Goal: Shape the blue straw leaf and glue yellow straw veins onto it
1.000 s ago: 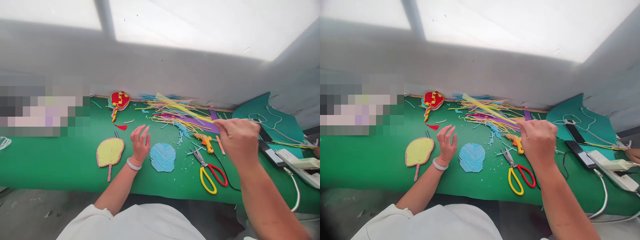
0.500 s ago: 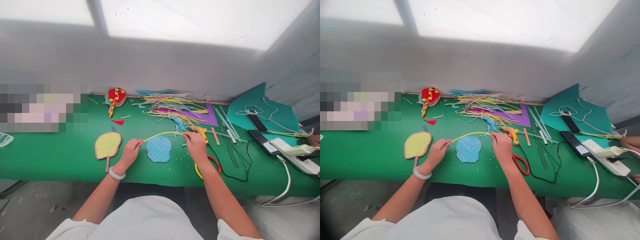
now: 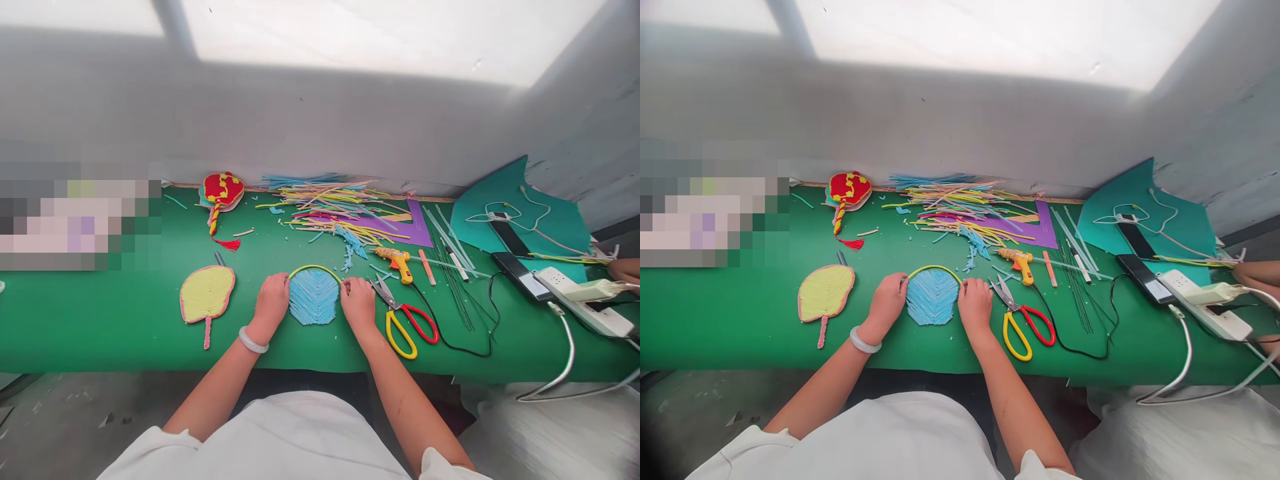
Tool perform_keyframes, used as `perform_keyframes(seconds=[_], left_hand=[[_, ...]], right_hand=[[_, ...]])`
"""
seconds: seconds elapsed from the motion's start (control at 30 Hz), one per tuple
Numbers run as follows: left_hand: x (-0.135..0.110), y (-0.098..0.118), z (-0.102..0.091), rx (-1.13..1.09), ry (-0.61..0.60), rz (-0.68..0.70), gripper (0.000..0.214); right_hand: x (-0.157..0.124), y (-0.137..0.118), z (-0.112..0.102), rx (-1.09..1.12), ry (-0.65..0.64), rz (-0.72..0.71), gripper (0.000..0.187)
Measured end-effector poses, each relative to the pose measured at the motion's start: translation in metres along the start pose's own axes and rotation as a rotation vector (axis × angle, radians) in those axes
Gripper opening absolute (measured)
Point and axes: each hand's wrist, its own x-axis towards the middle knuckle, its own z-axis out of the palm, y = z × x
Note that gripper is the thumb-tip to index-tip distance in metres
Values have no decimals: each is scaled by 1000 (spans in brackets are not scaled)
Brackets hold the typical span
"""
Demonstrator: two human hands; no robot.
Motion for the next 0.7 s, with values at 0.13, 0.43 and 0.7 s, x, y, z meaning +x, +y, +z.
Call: perform_keyframes(seconds=[0.13,0.43,0.7], left_hand=[[-10,-1,-3,51,-16,15,21],[-11,-1,-3,174,-39,-28,22],[-14,6,-6,229,-95,-89,19]], right_hand=[[-12,-1,-1,14,-27,-8,17],[-18,-4,-1,64,-47,14,19],[-22,-3,2,108,-66,39,22]])
